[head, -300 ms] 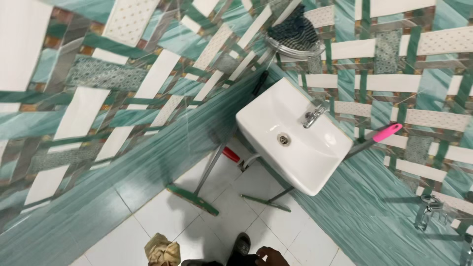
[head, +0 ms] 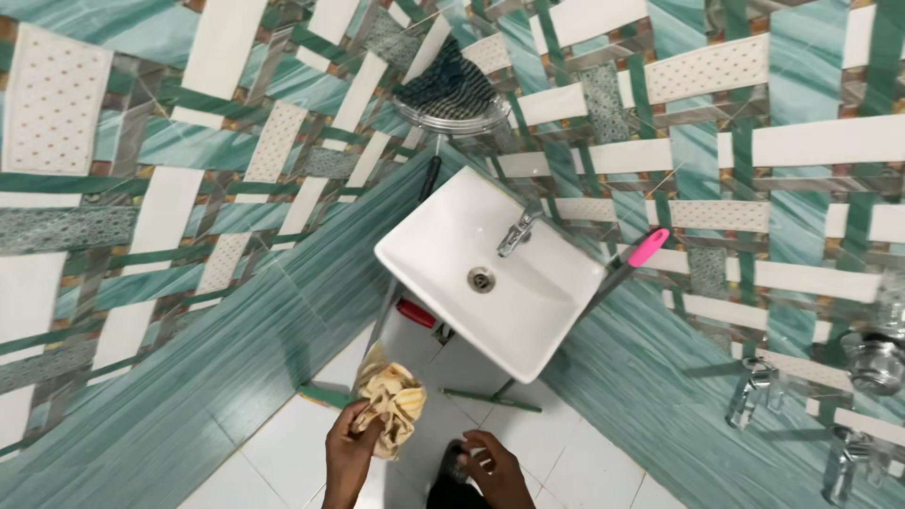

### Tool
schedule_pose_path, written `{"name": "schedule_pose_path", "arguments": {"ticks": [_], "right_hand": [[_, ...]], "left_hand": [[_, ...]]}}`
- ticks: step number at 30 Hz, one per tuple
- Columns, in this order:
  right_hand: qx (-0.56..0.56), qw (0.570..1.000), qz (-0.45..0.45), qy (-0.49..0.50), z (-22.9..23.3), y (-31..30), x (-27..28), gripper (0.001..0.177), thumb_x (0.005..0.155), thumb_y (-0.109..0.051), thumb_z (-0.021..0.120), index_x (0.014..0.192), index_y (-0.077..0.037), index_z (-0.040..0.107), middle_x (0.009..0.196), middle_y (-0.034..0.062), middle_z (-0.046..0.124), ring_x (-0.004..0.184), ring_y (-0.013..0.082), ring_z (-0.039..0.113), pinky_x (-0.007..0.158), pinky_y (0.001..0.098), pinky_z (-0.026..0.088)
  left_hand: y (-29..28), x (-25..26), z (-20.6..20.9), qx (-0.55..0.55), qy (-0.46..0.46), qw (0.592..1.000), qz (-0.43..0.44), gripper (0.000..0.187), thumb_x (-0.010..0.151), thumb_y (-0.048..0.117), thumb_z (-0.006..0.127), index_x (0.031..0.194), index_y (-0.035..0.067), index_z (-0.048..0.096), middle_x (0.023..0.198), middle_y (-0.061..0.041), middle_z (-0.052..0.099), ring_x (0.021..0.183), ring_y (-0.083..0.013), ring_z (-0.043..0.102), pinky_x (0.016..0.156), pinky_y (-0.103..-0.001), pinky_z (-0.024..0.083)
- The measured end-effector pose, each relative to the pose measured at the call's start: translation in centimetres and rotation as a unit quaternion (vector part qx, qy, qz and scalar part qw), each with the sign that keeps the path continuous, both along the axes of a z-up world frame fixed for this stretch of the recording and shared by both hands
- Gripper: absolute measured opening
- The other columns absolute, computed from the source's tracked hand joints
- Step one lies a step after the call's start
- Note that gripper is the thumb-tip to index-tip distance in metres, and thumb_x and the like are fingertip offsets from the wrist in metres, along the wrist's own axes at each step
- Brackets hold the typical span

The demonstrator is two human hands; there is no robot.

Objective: The person washes a patterned cloth by hand in a sink, repeatedly scrubbing the fabric against itself and rinsing it under the tap.

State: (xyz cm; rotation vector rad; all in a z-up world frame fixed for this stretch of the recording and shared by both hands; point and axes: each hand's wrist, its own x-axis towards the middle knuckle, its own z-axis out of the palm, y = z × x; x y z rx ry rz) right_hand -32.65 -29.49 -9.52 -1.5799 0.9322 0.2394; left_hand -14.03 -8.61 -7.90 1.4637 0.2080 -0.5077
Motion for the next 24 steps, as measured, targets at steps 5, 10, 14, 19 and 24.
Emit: {"name": "schedule_pose_path", "arguments": {"ticks": [5,10,14,19,24], "right_hand": [[0.103,0.947,-0.056,-0.3,5.5,-7.5,6.0,0.07,0.097,-0.022,0.07,0.155,-0.011,0.033,0.148,0.0089,0.051,0.133,0.0171,0.056,0.104,0.0334,0.056],[0.139,0.928,-0.222,-0.265,7.9,-14.5,10.5,0.07,0.093,-0.015,0.066,0.156,-0.011,0.035,0.141,0.0208,0.057,0.125,0.0294,0.062,0.097,0.0395,0.059],[-0.093,0.963,-0.171,-0.188,8.1,-17.4,9.4,0.069,0.089,-0.015,0.069,0.151,-0.014,0.037,0.148,0.0115,0.049,0.128,0.0252,0.059,0.092,0.0373,0.059],[-0.13,0.975,-0.141,-0.115,6.0,-17.0,5.6,0.053,0.092,-0.021,0.072,0.141,-0.011,0.056,0.129,0.0153,0.067,0.12,0.0225,0.068,0.088,0.0356,0.06],[-0.097,0.973,-0.144,-0.155,4.4,-16.0,4.4,0.039,0.094,-0.019,0.071,0.13,-0.005,0.063,0.121,0.014,0.072,0.106,0.0212,0.073,0.085,0.035,0.061]], "left_hand": [[-10.8,0.6,8.5,-0.041,-0.022,0.979,-0.198,0.046,0.086,0.009,0.076,0.13,0.006,0.065,0.105,-0.01,0.078,0.09,-0.0178,0.073,0.074,-0.032,0.06],[-15.6,1.2,10.5,0.058,-0.185,0.959,-0.205,0.056,0.091,0.02,0.074,0.142,0.015,0.052,0.143,-0.008,0.051,0.134,-0.0228,0.05,0.103,-0.042,0.049],[-15.7,1.7,7.0,0.066,-0.152,0.967,-0.192,0.048,0.091,0.022,0.073,0.136,0.012,0.058,0.138,-0.007,0.06,0.129,-0.0215,0.057,0.098,-0.039,0.051],[-17.1,2.9,2.9,0.065,-0.112,0.97,-0.203,0.038,0.092,0.017,0.071,0.127,0.006,0.064,0.124,-0.007,0.07,0.114,-0.0207,0.067,0.083,-0.035,0.055],[-21.6,5.3,2.9,0.045,-0.135,0.965,-0.222,0.032,0.094,0.013,0.065,0.126,0.005,0.065,0.119,-0.007,0.072,0.11,-0.0174,0.068,0.082,-0.033,0.055]]}}
